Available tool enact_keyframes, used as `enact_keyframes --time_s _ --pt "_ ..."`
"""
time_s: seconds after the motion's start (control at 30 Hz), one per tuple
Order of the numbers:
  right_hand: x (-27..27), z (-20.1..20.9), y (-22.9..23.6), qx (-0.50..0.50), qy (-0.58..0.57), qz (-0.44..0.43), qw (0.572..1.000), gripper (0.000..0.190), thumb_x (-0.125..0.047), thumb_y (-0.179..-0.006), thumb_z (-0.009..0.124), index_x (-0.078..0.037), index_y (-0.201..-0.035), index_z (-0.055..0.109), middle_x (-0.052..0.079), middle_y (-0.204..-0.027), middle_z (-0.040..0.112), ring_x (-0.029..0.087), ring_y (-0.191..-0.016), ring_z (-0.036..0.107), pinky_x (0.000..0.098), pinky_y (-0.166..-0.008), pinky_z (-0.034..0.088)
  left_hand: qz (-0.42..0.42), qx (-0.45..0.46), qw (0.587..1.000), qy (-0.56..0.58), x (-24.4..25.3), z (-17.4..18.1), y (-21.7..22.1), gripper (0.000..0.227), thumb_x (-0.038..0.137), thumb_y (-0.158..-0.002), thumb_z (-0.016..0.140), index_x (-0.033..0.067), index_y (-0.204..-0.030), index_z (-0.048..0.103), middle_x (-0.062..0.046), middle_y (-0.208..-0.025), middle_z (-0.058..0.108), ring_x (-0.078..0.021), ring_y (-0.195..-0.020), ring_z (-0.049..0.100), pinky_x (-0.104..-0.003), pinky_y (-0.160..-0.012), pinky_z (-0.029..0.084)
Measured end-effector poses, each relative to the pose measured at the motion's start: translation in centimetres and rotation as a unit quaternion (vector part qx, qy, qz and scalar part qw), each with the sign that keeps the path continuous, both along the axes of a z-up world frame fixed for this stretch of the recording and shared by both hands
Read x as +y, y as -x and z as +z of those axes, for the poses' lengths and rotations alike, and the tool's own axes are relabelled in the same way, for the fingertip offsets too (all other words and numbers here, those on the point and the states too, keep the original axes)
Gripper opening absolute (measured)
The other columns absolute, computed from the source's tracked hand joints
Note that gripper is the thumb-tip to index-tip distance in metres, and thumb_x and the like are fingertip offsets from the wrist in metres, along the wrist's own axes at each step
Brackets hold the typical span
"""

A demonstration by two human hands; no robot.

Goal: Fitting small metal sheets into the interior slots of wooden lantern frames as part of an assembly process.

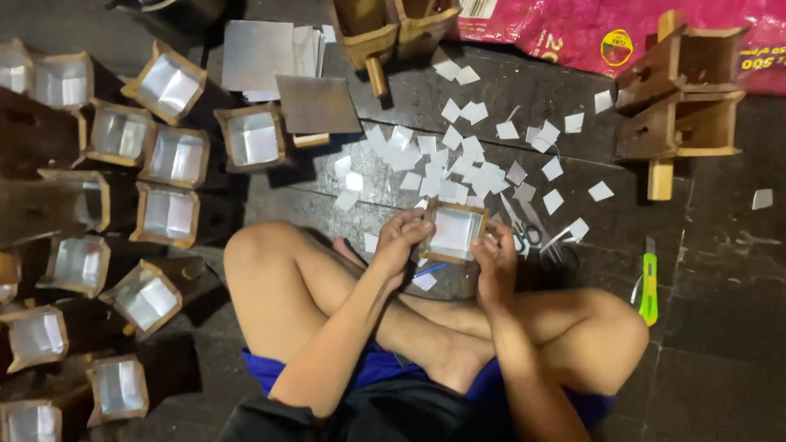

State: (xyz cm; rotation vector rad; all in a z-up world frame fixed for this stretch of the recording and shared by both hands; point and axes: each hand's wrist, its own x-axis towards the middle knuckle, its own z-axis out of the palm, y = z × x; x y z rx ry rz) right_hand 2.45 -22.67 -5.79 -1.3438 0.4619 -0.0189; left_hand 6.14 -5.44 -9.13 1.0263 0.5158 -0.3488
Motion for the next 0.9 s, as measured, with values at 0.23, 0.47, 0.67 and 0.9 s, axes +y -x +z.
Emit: enact_keyframes --time_s 0.23,0.47,0.67,0.9 --pt "-0.5 -0.7 -0.3 0.065 -0.035 0.001 0.997 0.044 -0.019 -0.097 0.065 -0.023 -0.137 0.047 -0.005 -0.097 0.061 0.005 -0.062 0.048 0.0137 -0.043 0.032 0.027 0.017 0.999 0.016 -0.1 1.0 0.3 0.05 0.012 -0.084 0.084 -0.0011 -0.127 0.062 -0.007 -0.098 0.077 -0.0178 -0.091 0.074 -0.031 -0.076 0.063" --pt "-0.3 2.3 -0.8 0.07 -0.048 0.022 0.996 0.04 -0.016 -0.098 0.061 -0.021 -0.135 0.047 -0.005 -0.086 0.057 0.006 -0.055 0.042 0.0155 -0.041 0.028 -0.023 0.006 0.999 -0.028 0.2 4.4 -0.5 0.057 0.015 -0.085 0.084 -0.0004 -0.133 0.056 -0.005 -0.095 0.076 -0.0138 -0.087 0.072 -0.025 -0.072 0.061" --pt "-0.8 -0.2 -0.7 0.046 -0.033 0.048 0.997 0.051 -0.013 -0.095 0.063 -0.015 -0.141 0.041 0.006 -0.105 0.064 0.009 -0.059 0.052 0.0171 -0.042 0.041 -0.076 -0.011 0.993 -0.092 0.6 3.6 -1.1 0.062 0.013 -0.082 0.087 0.0033 -0.133 0.053 -0.007 -0.092 0.076 -0.0143 -0.078 0.072 -0.027 -0.063 0.063" --pt "-0.5 -0.2 -0.6 0.029 0.018 0.087 0.996 0.096 -0.015 -0.073 0.09 -0.008 -0.149 0.032 0.02 -0.126 0.061 0.028 -0.103 0.066 0.0339 -0.078 0.058 -0.084 -0.051 0.979 -0.18 -0.1 5.6 -1.0 0.053 0.012 -0.086 0.081 0.0045 -0.129 0.051 -0.011 -0.091 0.075 -0.0115 -0.077 0.065 -0.022 -0.063 0.059"
